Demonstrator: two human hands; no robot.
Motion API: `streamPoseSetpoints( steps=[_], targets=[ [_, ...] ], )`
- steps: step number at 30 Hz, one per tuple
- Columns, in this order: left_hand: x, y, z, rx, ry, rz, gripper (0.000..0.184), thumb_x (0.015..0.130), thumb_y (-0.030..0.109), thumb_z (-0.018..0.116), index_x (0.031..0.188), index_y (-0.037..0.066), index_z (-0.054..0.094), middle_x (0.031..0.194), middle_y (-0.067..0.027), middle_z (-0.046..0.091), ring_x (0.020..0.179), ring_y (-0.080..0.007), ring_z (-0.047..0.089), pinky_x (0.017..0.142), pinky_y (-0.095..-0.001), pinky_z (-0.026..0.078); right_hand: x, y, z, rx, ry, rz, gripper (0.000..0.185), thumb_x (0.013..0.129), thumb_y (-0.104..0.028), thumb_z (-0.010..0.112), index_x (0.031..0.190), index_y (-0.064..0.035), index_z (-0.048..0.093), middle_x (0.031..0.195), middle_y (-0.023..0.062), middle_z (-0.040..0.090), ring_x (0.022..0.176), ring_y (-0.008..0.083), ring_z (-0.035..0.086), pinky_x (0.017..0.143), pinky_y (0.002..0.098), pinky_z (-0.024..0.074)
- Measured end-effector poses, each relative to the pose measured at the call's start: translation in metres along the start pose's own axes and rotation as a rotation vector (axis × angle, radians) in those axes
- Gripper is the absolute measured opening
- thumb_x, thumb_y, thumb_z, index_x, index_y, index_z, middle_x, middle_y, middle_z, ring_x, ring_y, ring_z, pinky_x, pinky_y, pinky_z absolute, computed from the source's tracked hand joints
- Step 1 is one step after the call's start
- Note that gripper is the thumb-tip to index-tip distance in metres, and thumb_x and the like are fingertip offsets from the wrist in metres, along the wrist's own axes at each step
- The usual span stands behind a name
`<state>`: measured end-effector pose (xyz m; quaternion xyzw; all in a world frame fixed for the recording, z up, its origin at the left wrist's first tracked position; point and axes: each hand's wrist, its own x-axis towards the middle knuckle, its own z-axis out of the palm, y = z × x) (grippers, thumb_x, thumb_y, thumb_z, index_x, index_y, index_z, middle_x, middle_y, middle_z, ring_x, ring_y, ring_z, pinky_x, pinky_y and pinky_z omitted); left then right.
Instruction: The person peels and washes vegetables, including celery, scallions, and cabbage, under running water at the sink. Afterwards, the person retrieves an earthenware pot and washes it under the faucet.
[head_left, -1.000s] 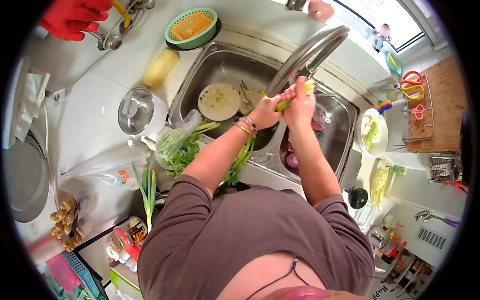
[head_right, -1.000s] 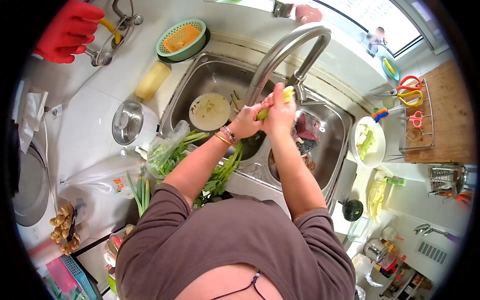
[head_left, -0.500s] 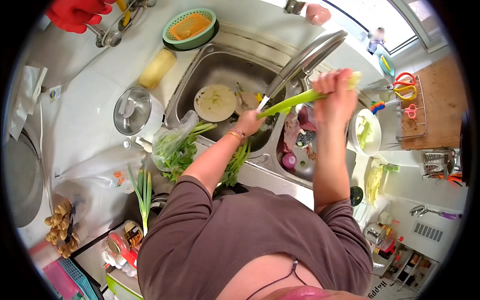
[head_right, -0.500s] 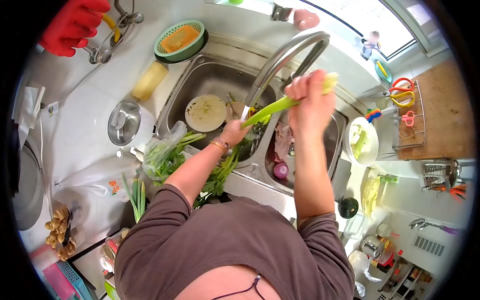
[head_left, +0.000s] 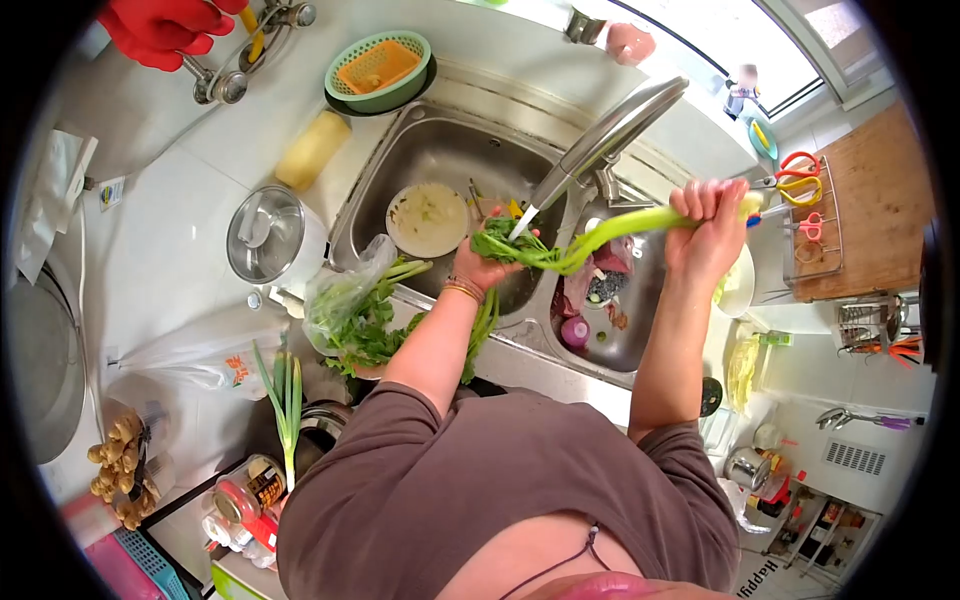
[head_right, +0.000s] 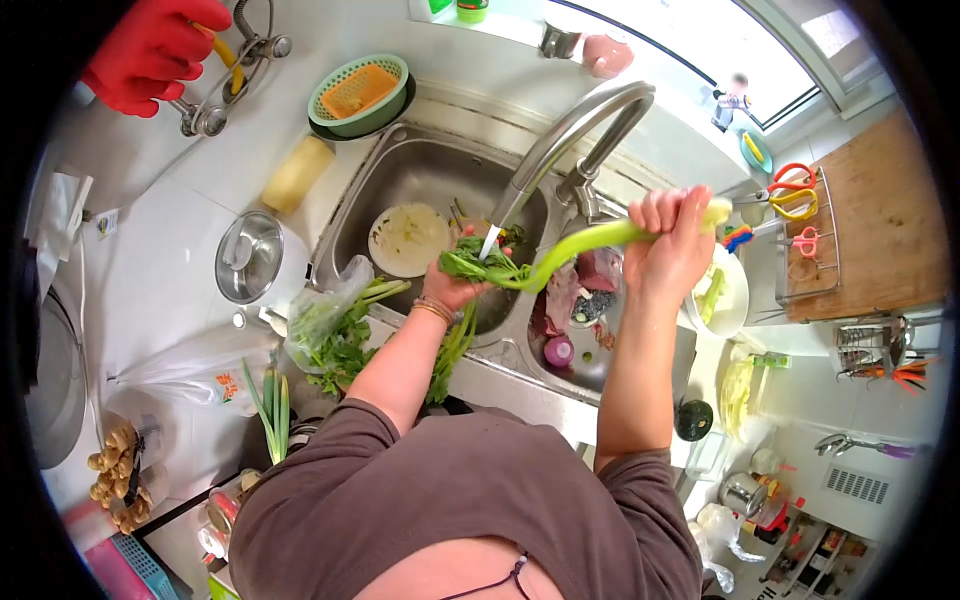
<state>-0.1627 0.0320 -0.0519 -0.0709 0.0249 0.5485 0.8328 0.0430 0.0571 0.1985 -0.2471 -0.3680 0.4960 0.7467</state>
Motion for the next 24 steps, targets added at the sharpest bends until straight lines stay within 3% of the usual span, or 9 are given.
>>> streamPoseSetpoints(
  steps=[2,3,6,7,10,11,15,19,24],
  targets=[
    [-0.001,-0.003,0.0,-0.051,0.102,0.02,0.034,0.094,0.035,0.034,0.117,0.018,0.053,0.128,-0.0265,0.046,0.116,-0.0481,0.044,0.093,-0.0641,0.037,-0.005,-0.002,-0.02,0.058,0.128,0.0,0.03,0.093,-0.033,0.052,0.075,-0.0103,0.045,0.058,-0.0036,0.03,0.053,0.0094,0.027,0.05,0.0249,0.0246],
    [-0.002,-0.004,0.005,-0.023,0.146,0.051,0.03,0.093,0.025,0.039,0.115,0.011,0.053,0.121,-0.0241,0.049,0.114,-0.0439,0.046,0.093,-0.0627,0.039,-0.006,-0.005,-0.029,0.086,0.194,0.0,0.03,0.093,-0.033,0.053,0.075,-0.0102,0.046,0.058,-0.0036,0.031,0.053,0.0092,0.027,0.049,0.0246,0.0246],
    [0.033,-0.004,-0.029,-0.126,0.388,0.135,0.028,0.092,0.024,0.042,0.112,0.009,0.054,0.116,-0.0247,0.052,0.106,-0.0406,0.053,0.087,-0.0577,0.045,-0.019,-0.02,-0.04,0.049,0.137,0.008,0.03,0.093,-0.035,0.052,0.076,-0.0104,0.048,0.059,-0.0041,0.031,0.052,0.0082,0.027,0.049,0.0234,0.0241],
    [0.049,-0.004,-0.044,-0.024,0.404,0.189,0.022,0.091,0.021,0.045,0.101,0.006,0.056,0.097,-0.0178,0.058,0.083,-0.03,0.059,0.07,-0.0446,0.052,-0.022,-0.025,-0.045,0.044,0.084,-0.01,0.03,0.093,-0.035,0.051,0.076,-0.0105,0.048,0.06,-0.0041,0.03,0.052,0.0081,0.026,0.049,0.0232,0.0239],
    [0.058,-0.008,-0.048,0.057,0.353,0.202,0.019,0.091,0.024,0.046,0.089,0.008,0.056,0.077,-0.0105,0.057,0.058,-0.0226,0.053,0.051,-0.0356,0.045,-0.025,-0.039,-0.056,0.097,0.047,0.013,0.03,0.093,-0.035,0.05,0.076,-0.0108,0.049,0.06,-0.0042,0.03,0.052,0.008,0.024,0.049,0.023,0.0236],
    [0.056,-0.018,-0.015,0.239,0.548,0.248,0.019,0.091,0.024,0.045,0.082,0.01,0.054,0.066,-0.0065,0.054,0.047,-0.0189,0.044,0.042,-0.0324,0.036,-0.023,-0.041,-0.057,0.115,0.052,0.017,0.029,0.094,-0.035,0.05,0.077,-0.0108,0.049,0.06,-0.0042,0.03,0.052,0.008,0.024,0.049,0.0231,0.0237],
    [0.064,-0.025,-0.003,0.539,0.777,0.246,0.016,0.091,0.019,0.043,0.086,0.008,0.055,0.068,-0.0084,0.055,0.05,-0.0197,0.049,0.045,-0.0346,0.042,-0.018,-0.049,-0.035,0.143,0.009,0.027,0.029,0.094,-0.034,0.049,0.076,-0.0107,0.048,0.059,-0.0039,0.03,0.053,0.008,0.026,0.051,0.0234,0.0252],
    [0.043,-0.031,0.02,0.498,0.561,0.017,0.013,0.088,0.005,0.049,0.1,0.0,0.054,0.077,-0.0095,0.055,0.052,-0.0182,0.05,0.051,-0.033,0.043,-0.006,-0.055,-0.014,0.082,-0.013,-0.072,0.029,0.093,-0.034,0.051,0.075,-0.0105,0.047,0.059,-0.0041,0.029,0.054,0.009,0.026,0.051,0.024,0.025],
    [0.031,0.012,-0.033,0.879,0.319,-0.268,0.015,0.086,0.011,0.059,0.098,0.002,0.056,0.072,-0.0046,0.05,0.051,-0.0128,0.044,0.048,-0.0268,0.036,0.019,-0.086,0.0,0.017,0.179,-0.187,0.031,0.093,-0.032,0.052,0.074,-0.0092,0.045,0.06,-0.0032,0.028,0.057,0.0102,0.028,0.054,0.026,0.0287]
  ],
)
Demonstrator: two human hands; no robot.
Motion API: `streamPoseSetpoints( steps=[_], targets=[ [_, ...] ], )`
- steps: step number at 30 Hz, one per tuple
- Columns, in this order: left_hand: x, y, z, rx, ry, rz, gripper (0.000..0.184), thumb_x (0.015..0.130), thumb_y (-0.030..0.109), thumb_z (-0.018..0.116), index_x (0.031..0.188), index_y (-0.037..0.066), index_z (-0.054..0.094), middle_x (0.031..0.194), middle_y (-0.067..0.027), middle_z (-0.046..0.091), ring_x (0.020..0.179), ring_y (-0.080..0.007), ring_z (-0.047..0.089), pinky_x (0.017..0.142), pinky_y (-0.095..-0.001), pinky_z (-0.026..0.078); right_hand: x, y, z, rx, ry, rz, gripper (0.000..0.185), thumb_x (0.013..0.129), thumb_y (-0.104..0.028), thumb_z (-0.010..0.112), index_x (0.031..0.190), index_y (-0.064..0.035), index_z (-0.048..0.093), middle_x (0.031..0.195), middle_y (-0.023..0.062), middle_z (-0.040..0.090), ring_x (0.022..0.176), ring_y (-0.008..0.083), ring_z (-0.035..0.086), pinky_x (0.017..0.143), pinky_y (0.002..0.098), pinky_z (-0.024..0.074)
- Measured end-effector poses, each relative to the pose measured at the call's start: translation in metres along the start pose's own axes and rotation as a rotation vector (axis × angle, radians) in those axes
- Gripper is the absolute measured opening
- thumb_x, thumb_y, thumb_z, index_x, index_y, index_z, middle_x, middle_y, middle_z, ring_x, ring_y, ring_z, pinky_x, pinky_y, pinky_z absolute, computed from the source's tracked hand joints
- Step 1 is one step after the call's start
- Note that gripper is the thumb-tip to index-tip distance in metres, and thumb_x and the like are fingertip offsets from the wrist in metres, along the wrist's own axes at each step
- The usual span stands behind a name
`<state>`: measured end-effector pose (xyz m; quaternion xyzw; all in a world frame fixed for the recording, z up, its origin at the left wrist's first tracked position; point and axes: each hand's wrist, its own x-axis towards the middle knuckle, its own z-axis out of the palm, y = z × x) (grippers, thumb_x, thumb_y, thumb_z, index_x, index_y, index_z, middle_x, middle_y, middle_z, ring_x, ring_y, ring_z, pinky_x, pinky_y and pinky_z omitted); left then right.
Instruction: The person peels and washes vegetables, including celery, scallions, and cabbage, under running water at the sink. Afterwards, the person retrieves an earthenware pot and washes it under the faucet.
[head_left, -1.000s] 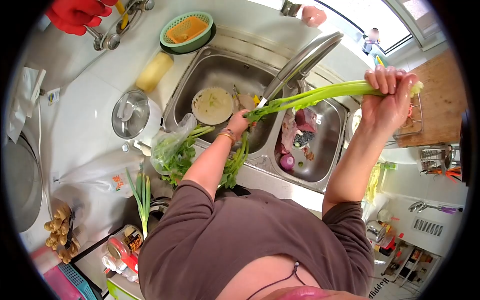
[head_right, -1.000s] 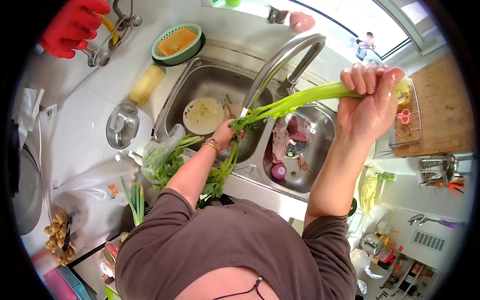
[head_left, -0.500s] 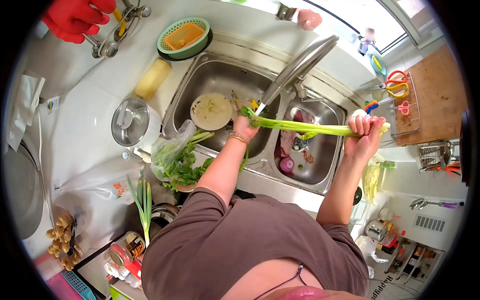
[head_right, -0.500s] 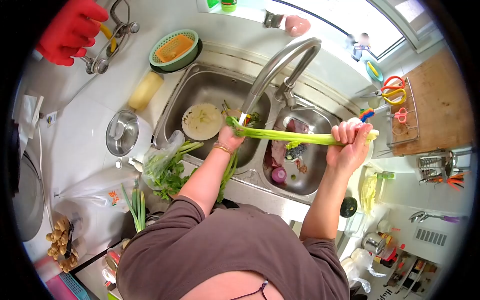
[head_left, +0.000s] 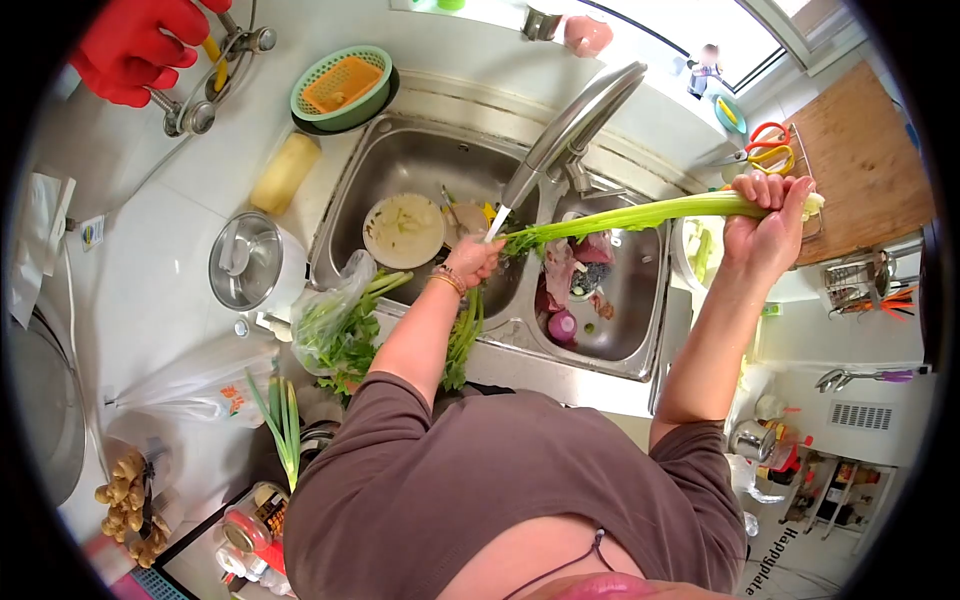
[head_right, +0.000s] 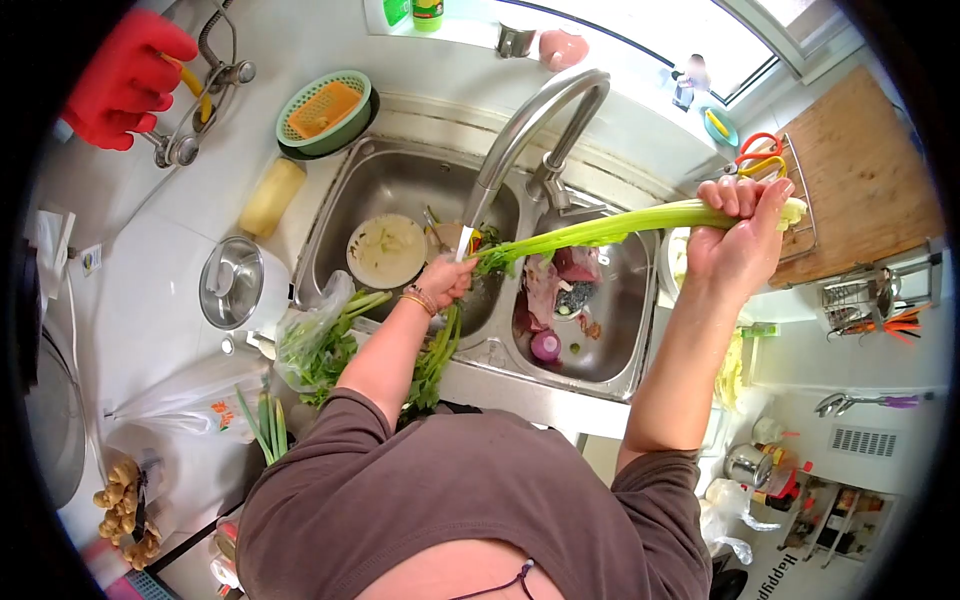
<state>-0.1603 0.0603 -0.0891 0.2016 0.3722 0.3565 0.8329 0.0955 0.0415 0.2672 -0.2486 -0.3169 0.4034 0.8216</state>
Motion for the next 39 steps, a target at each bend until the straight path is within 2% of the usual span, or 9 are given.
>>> streamPoseSetpoints(
  steps=[5,9,12,16,21,28,33,36,39],
  targets=[
    [-0.032,0.011,0.015,-0.207,-0.135,0.098,0.027,0.09,0.017,0.055,0.111,0.001,0.052,0.095,-0.0124,0.057,0.08,-0.0222,0.059,0.075,-0.0404,0.052,0.018,-0.003,-0.009,0.129,-0.015,0.101,0.03,0.094,-0.031,0.049,0.076,-0.0085,0.044,0.06,-0.0018,0.029,0.058,0.0113,0.029,0.057,0.026,0.0315],
    [-0.014,-0.018,0.011,-0.771,-0.299,0.41,0.049,0.092,0.035,0.047,0.131,0.007,0.04,0.136,-0.0203,0.04,0.127,-0.0383,0.037,0.102,-0.0637,0.026,0.016,0.019,-0.023,0.256,0.047,0.179,0.031,0.093,-0.033,0.049,0.076,-0.0082,0.042,0.059,-0.0015,0.027,0.057,0.0115,0.029,0.056,0.0266,0.0311],
    [-0.034,-0.006,0.048,-0.978,-0.534,0.185,0.038,0.092,0.027,0.047,0.127,0.012,0.046,0.129,-0.0194,0.047,0.122,-0.0426,0.041,0.099,-0.0692,0.024,0.001,0.039,-0.036,0.255,0.141,0.215,0.034,0.092,-0.034,0.051,0.073,-0.0076,0.041,0.06,-0.0016,0.027,0.056,0.012,0.028,0.055,0.0266,0.03],
    [-0.028,0.007,0.049,-1.132,-0.357,0.137,0.03,0.09,0.021,0.046,0.118,0.014,0.051,0.124,-0.024,0.049,0.12,-0.0445,0.042,0.099,-0.0706,0.022,-0.004,0.038,-0.065,0.288,0.123,0.263,0.034,0.092,-0.034,0.052,0.071,-0.0084,0.044,0.057,-0.0017,0.028,0.054,0.012,0.03,0.052,0.0262,0.0308],
    [-0.015,0.012,0.042,-0.91,-0.087,0.172,0.025,0.084,-0.003,0.049,0.108,-0.006,0.05,0.111,-0.0196,0.056,0.105,-0.0328,0.055,0.091,-0.0423,0.049,0.005,0.034,-0.082,0.363,0.248,0.283,0.035,0.094,-0.033,0.047,0.07,-0.0084,0.04,0.058,-0.0016,0.031,0.053,0.0125,0.034,0.054,0.0272,0.0338],
    [-0.001,0.006,0.033,-0.745,0.132,0.214,0.026,0.087,0.004,0.053,0.113,-0.003,0.051,0.106,-0.0152,0.056,0.098,-0.0291,0.056,0.08,-0.041,0.051,0.003,0.067,-0.043,0.294,0.256,0.296,0.031,0.097,-0.027,0.042,0.074,-0.007,0.042,0.059,0.0005,0.035,0.055,0.0145,0.036,0.057,0.0304,0.0369],
    [-0.018,0.005,0.02,0.723,0.965,0.421,0.039,0.079,0.019,0.066,0.112,-0.001,0.058,0.112,-0.0148,0.057,0.109,-0.027,0.051,0.095,-0.0362,0.04,0.005,0.075,-0.03,0.346,0.227,0.319,0.03,0.098,-0.025,0.041,0.074,-0.0072,0.042,0.059,0.0002,0.035,0.056,0.0141,0.037,0.058,0.0307,0.037],
    [-0.026,0.005,0.028,1.005,0.705,0.956,0.033,0.078,0.021,0.066,0.104,0.002,0.062,0.108,-0.0148,0.059,0.101,-0.0316,0.054,0.092,-0.0359,0.042,0.006,0.074,-0.026,0.386,0.187,0.358,0.029,0.097,-0.024,0.042,0.074,-0.0071,0.042,0.059,-0.0001,0.034,0.056,0.0138,0.037,0.059,0.0312,0.0366],
    [-0.042,0.022,0.071,0.849,0.247,0.919,0.025,0.077,0.019,0.068,0.096,0.004,0.066,0.098,-0.012,0.063,0.092,-0.0266,0.06,0.086,-0.0352,0.045,0.007,0.077,-0.024,0.381,0.189,0.378,0.028,0.097,-0.023,0.042,0.074,-0.0069,0.042,0.059,-0.0001,0.034,0.057,0.0138,0.037,0.06,0.032,0.0364]
  ],
)
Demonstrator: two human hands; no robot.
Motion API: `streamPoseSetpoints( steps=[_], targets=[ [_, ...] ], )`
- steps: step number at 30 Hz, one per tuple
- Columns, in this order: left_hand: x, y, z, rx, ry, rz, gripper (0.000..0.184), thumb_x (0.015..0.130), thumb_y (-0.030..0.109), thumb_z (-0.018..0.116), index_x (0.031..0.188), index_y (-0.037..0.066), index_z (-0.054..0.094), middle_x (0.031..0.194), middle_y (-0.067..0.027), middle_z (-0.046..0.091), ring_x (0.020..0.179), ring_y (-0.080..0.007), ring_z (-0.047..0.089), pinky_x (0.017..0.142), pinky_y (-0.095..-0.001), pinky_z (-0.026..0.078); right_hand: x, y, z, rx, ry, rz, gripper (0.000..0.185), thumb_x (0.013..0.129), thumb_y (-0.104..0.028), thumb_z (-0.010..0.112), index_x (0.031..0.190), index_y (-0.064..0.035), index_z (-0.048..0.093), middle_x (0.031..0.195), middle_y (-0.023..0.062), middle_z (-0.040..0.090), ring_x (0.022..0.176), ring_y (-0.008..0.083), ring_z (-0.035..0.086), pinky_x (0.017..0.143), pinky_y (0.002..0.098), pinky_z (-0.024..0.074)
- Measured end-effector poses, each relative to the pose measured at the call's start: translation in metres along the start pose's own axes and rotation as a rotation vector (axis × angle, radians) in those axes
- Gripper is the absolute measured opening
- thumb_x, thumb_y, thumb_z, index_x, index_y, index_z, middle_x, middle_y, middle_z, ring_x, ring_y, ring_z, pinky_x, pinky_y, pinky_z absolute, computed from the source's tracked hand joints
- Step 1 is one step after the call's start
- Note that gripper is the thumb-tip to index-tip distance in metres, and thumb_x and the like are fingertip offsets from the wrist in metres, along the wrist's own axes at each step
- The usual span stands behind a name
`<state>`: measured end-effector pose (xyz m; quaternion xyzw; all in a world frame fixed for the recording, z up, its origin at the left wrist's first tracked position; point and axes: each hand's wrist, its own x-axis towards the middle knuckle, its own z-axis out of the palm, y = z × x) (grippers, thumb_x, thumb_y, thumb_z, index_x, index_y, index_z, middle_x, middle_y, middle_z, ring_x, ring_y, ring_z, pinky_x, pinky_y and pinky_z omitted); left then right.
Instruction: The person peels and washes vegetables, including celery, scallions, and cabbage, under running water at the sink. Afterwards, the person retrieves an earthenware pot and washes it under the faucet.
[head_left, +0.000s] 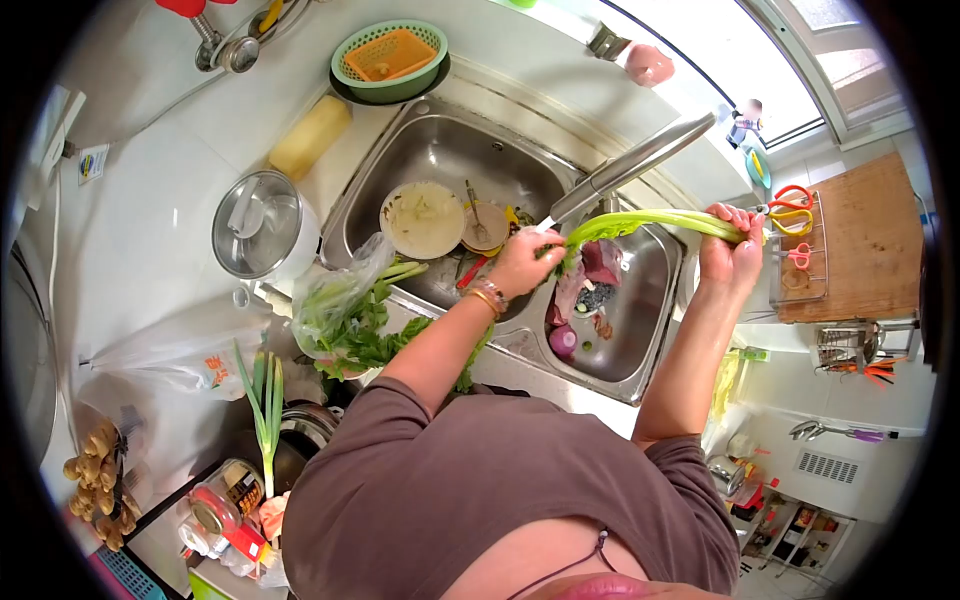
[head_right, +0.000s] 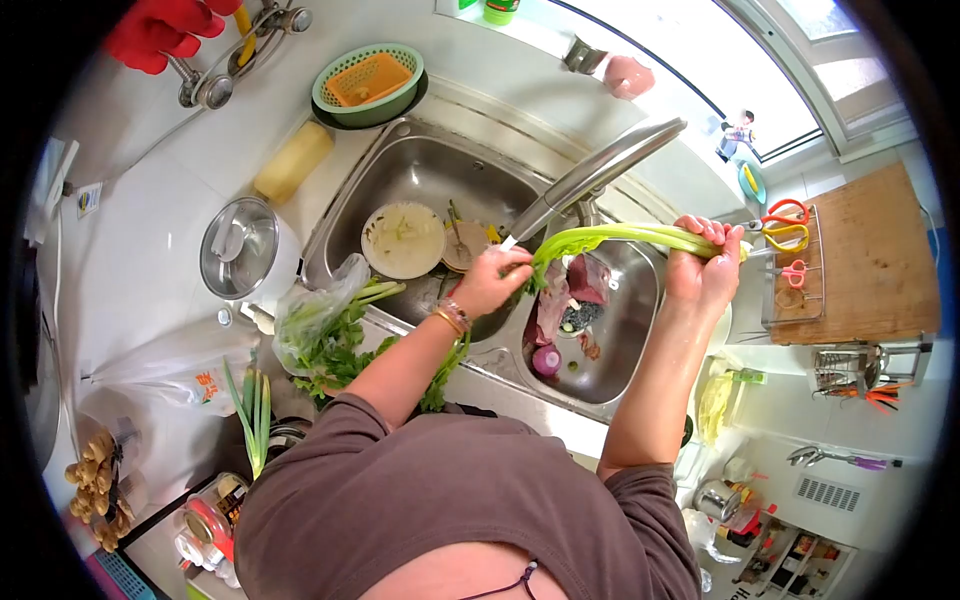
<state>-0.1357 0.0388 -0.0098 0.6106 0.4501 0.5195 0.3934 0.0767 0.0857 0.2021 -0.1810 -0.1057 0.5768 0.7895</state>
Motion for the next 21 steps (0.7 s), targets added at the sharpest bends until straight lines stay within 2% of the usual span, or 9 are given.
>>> streamPoseSetpoints(
  steps=[1,7,8,9,11,14,17,18,21],
  targets=[
    [0.004,0.004,0.009,0.115,0.042,0.116,0.025,0.076,0.02,0.069,0.094,0.004,0.066,0.096,-0.012,0.064,0.088,-0.027,0.061,0.083,-0.0349,0.046,0.001,0.0,0.0,0.008,-0.002,0.01,0.028,0.097,-0.023,0.042,0.074,-0.0068,0.042,0.059,0.0,0.034,0.057,0.0137,0.037,0.06,0.032,0.0364],
    [0.013,-0.014,0.014,0.147,-0.015,0.028,0.026,0.074,0.023,0.072,0.09,0.004,0.065,0.087,-0.0102,0.065,0.081,-0.0257,0.062,0.075,-0.0346,0.048,0.011,-0.02,-0.01,-0.026,-0.019,-0.012,0.031,0.097,-0.025,0.042,0.072,-0.007,0.04,0.059,-0.0001,0.034,0.056,0.0134,0.038,0.059,0.0313,0.0369],
    [0.013,-0.015,0.008,0.098,-0.036,-0.051,0.023,0.074,0.021,0.073,0.086,0.004,0.062,0.082,-0.0082,0.065,0.077,-0.0205,0.063,0.07,-0.0317,0.049,0.013,-0.026,-0.013,-0.061,-0.016,-0.048,0.032,0.097,-0.026,0.042,0.072,-0.0071,0.04,0.059,-0.0001,0.034,0.056,0.0132,0.038,0.059,0.0309,0.0369],
    [0.014,-0.015,0.001,-0.094,-0.057,-0.175,0.018,0.077,0.016,0.072,0.081,0.004,0.06,0.078,-0.0065,0.063,0.072,-0.0138,0.062,0.068,-0.0274,0.048,0.015,-0.031,-0.016,-0.096,-0.012,-0.082,0.032,0.097,-0.026,0.041,0.071,-0.0072,0.039,0.059,-0.0001,0.034,0.056,0.0131,0.037,0.059,0.0306,0.037],
    [0.018,-0.014,-0.016,-0.179,-0.206,-0.286,0.013,0.079,0.01,0.068,0.077,0.003,0.057,0.077,-0.0039,0.062,0.069,-0.0105,0.06,0.068,-0.0244,0.047,0.02,-0.033,-0.023,-0.163,0.042,-0.133,0.034,0.098,-0.026,0.04,0.07,-0.0074,0.038,0.058,-0.0001,0.034,0.054,0.0128,0.037,0.056,0.0287,0.0372],
    [0.023,-0.018,-0.029,-0.484,-0.324,-0.346,0.007,0.081,0.007,0.063,0.083,0.0,0.061,0.08,-0.0037,0.063,0.071,-0.0102,0.059,0.071,-0.0245,0.048,0.026,-0.03,-0.042,-0.23,0.096,-0.177,0.033,0.098,-0.025,0.04,0.07,-0.0073,0.039,0.057,0.0002,0.033,0.052,0.0123,0.036,0.053,0.0279,0.0375],
    [0.026,-0.016,-0.045,-0.52,-0.377,-0.335,0.014,0.084,0.006,0.059,0.096,-0.001,0.063,0.087,-0.0044,0.066,0.074,-0.0095,0.059,0.072,-0.0237,0.047,0.025,-0.025,-0.051,-0.217,0.104,-0.149,0.032,0.098,-0.024,0.04,0.071,-0.0073,0.04,0.058,0.0003,0.034,0.052,0.0118,0.035,0.053,0.028,0.0374],
    [0.027,-0.016,-0.053,-0.43,-0.443,-0.365,0.024,0.086,0.006,0.056,0.108,-0.001,0.062,0.094,-0.0065,0.066,0.078,-0.0087,0.058,0.073,-0.0234,0.047,0.025,-0.024,-0.053,-0.199,0.076,-0.13,0.03,0.098,-0.024,0.041,0.072,-0.0078,0.041,0.057,-0.0001,0.033,0.051,0.0117,0.035,0.053,0.0275,0.0369],
    [0.026,-0.017,-0.062,-0.653,-0.458,-0.416,0.025,0.087,0.003,0.054,0.111,0.0,0.062,0.096,-0.0066,0.067,0.08,-0.0083,0.058,0.074,-0.0232,0.047,0.021,-0.018,-0.052,-0.248,0.144,-0.164,0.029,0.098,-0.024,0.042,0.073,-0.0085,0.042,0.056,-0.001,0.033,0.051,0.0111,0.035,0.052,0.0267,0.0363]
  ],
)
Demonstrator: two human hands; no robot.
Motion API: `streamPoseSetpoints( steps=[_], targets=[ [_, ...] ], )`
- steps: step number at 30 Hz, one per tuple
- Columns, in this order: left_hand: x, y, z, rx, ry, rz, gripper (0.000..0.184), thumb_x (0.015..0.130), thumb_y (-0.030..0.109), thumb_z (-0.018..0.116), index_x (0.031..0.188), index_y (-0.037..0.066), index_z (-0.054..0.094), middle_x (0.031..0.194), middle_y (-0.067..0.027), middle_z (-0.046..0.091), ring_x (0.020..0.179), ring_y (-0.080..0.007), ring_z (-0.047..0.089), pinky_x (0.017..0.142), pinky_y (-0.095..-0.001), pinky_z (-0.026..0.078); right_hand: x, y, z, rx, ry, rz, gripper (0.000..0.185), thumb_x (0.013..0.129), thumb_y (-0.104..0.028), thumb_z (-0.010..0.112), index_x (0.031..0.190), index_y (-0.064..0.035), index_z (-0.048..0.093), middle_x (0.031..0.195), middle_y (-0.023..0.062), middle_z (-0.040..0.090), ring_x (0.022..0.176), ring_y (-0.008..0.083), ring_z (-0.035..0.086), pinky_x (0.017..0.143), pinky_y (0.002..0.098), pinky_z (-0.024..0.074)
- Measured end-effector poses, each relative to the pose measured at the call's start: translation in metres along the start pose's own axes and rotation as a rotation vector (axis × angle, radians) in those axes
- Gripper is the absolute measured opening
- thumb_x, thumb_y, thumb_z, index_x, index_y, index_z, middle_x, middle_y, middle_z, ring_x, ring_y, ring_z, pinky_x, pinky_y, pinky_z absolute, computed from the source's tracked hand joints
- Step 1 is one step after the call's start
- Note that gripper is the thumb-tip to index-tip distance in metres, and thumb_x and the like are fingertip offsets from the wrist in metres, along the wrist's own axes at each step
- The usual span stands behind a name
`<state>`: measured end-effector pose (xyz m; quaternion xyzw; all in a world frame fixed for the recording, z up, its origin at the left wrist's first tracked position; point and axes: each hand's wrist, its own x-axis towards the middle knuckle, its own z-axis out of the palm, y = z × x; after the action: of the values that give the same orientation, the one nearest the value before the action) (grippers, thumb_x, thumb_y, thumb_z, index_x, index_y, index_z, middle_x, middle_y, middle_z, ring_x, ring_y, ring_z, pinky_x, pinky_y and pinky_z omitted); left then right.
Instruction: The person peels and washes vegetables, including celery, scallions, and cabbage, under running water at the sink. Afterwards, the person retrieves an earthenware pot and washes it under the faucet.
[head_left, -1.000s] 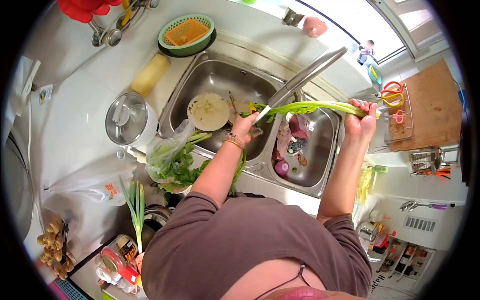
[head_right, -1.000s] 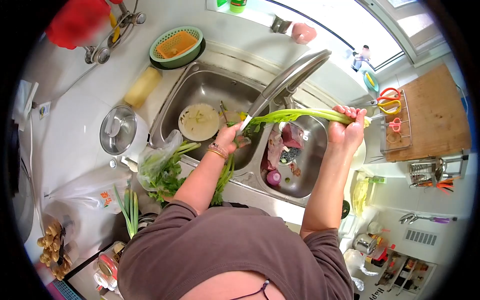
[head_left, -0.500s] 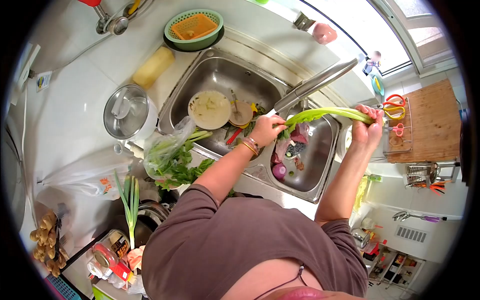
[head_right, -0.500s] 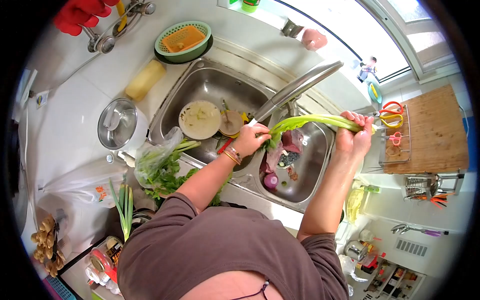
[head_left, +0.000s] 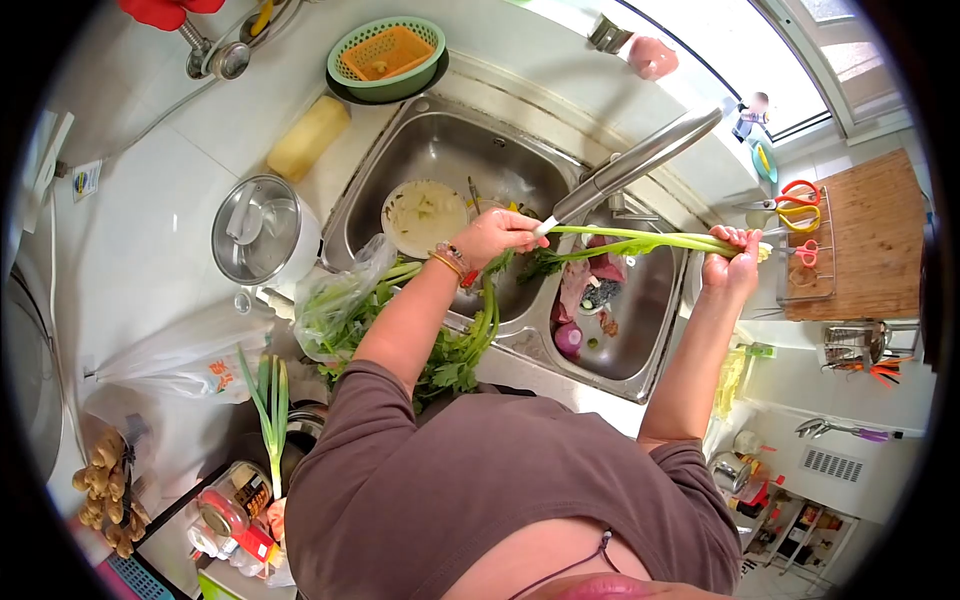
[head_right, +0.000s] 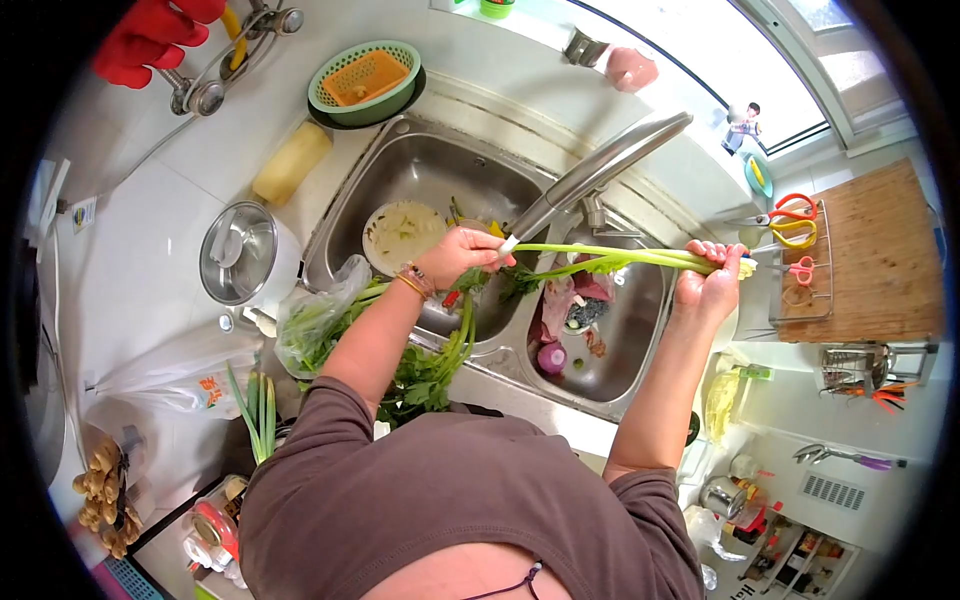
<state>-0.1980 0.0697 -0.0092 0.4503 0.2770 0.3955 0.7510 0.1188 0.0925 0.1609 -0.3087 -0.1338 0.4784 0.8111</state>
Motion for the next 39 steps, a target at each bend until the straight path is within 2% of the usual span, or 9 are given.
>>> streamPoseSetpoints(
  steps=[10,13,17,20,24,27,30,36,39],
  targets=[
    [-0.015,0.014,-0.015,0.093,-0.143,-0.027,0.029,0.08,-0.002,0.058,0.108,-0.004,0.062,0.091,-0.0124,0.068,0.07,-0.0122,0.06,0.069,-0.0242,0.049,0.01,0.0,-0.015,0.006,-0.009,0.017,0.028,0.097,-0.025,0.043,0.074,-0.0093,0.044,0.056,-0.0019,0.032,0.05,0.0098,0.034,0.05,0.0254,0.0349],
    [-0.01,0.009,-0.017,0.055,-0.052,-0.087,0.021,0.081,0.0,0.058,0.101,-0.003,0.064,0.085,-0.0095,0.067,0.066,-0.0095,0.058,0.061,-0.0237,0.047,0.01,0.001,-0.015,0.012,-0.019,0.024,0.026,0.097,-0.025,0.044,0.075,-0.0097,0.044,0.056,-0.0019,0.032,0.05,0.0099,0.033,0.05,0.0253,0.0343],
    [0.008,-0.008,-0.005,0.236,0.221,0.021,0.013,0.081,0.013,0.066,0.086,0.002,0.061,0.076,-0.0018,0.063,0.063,-0.0049,0.051,0.056,-0.0222,0.042,0.004,0.006,-0.009,-0.04,0.005,0.007,0.024,0.095,-0.023,0.048,0.075,-0.01,0.044,0.057,-0.002,0.031,0.05,0.0101,0.031,0.049,0.0252,0.0332],
    [0.017,-0.017,0.002,0.316,0.225,0.022,0.018,0.079,0.018,0.069,0.08,0.002,0.061,0.07,-0.0007,0.06,0.062,-0.006,0.052,0.056,-0.0221,0.041,0.001,0.007,-0.007,-0.056,-0.006,-0.003,0.024,0.094,-0.023,0.05,0.075,-0.01,0.044,0.058,-0.002,0.031,0.051,0.0102,0.03,0.049,0.025,0.032],
    [0.011,-0.01,0.006,0.336,0.112,-0.053,0.02,0.082,0.02,0.066,0.087,0.001,0.063,0.072,-0.0004,0.061,0.063,-0.0051,0.049,0.057,-0.0214,0.04,-0.002,0.004,-0.007,-0.083,-0.011,-0.031,0.025,0.094,-0.023,0.051,0.075,-0.0097,0.044,0.059,-0.0021,0.031,0.052,0.0101,0.03,0.049,0.0247,0.031],
    [0.006,-0.002,-0.001,-0.012,-0.041,-0.103,0.017,0.083,0.019,0.064,0.085,0.002,0.066,0.07,-0.0011,0.061,0.061,-0.0062,0.049,0.055,-0.0216,0.039,0.001,0.001,-0.01,-0.064,-0.011,-0.024,0.024,0.094,-0.023,0.051,0.075,-0.0094,0.043,0.059,-0.0024,0.03,0.052,0.01,0.029,0.05,0.0244,0.0307],
    [0.001,0.007,0.005,0.022,-0.031,-0.073,0.016,0.083,0.019,0.064,0.078,0.004,0.065,0.07,-0.002,0.061,0.058,-0.0066,0.047,0.053,-0.0213,0.038,0.004,0.0,-0.013,-0.06,-0.022,-0.025,0.024,0.094,-0.022,0.051,0.076,-0.0094,0.043,0.059,-0.0027,0.03,0.052,0.01,0.028,0.05,0.0244,0.0302],
    [0.017,-0.007,0.017,0.32,0.209,-0.03,0.022,0.082,0.022,0.066,0.07,0.007,0.057,0.062,0.0035,0.051,0.054,-0.0048,0.041,0.049,-0.022,0.033,-0.008,0.004,0.001,-0.122,-0.054,-0.034,0.024,0.095,-0.022,0.05,0.076,-0.0093,0.042,0.059,-0.0027,0.029,0.052,0.0098,0.028,0.049,0.0247,0.029],
    [0.015,-0.002,0.017,0.322,0.147,-0.108,0.017,0.083,0.019,0.066,0.075,0.005,0.059,0.068,0.0036,0.051,0.059,-0.005,0.042,0.053,-0.0211,0.034,-0.004,0.001,0.001,-0.102,-0.048,-0.017,0.026,0.095,-0.023,0.05,0.075,-0.0094,0.041,0.059,-0.0027,0.029,0.051,0.0098,0.028,0.049,0.0248,0.029]
  ],
)
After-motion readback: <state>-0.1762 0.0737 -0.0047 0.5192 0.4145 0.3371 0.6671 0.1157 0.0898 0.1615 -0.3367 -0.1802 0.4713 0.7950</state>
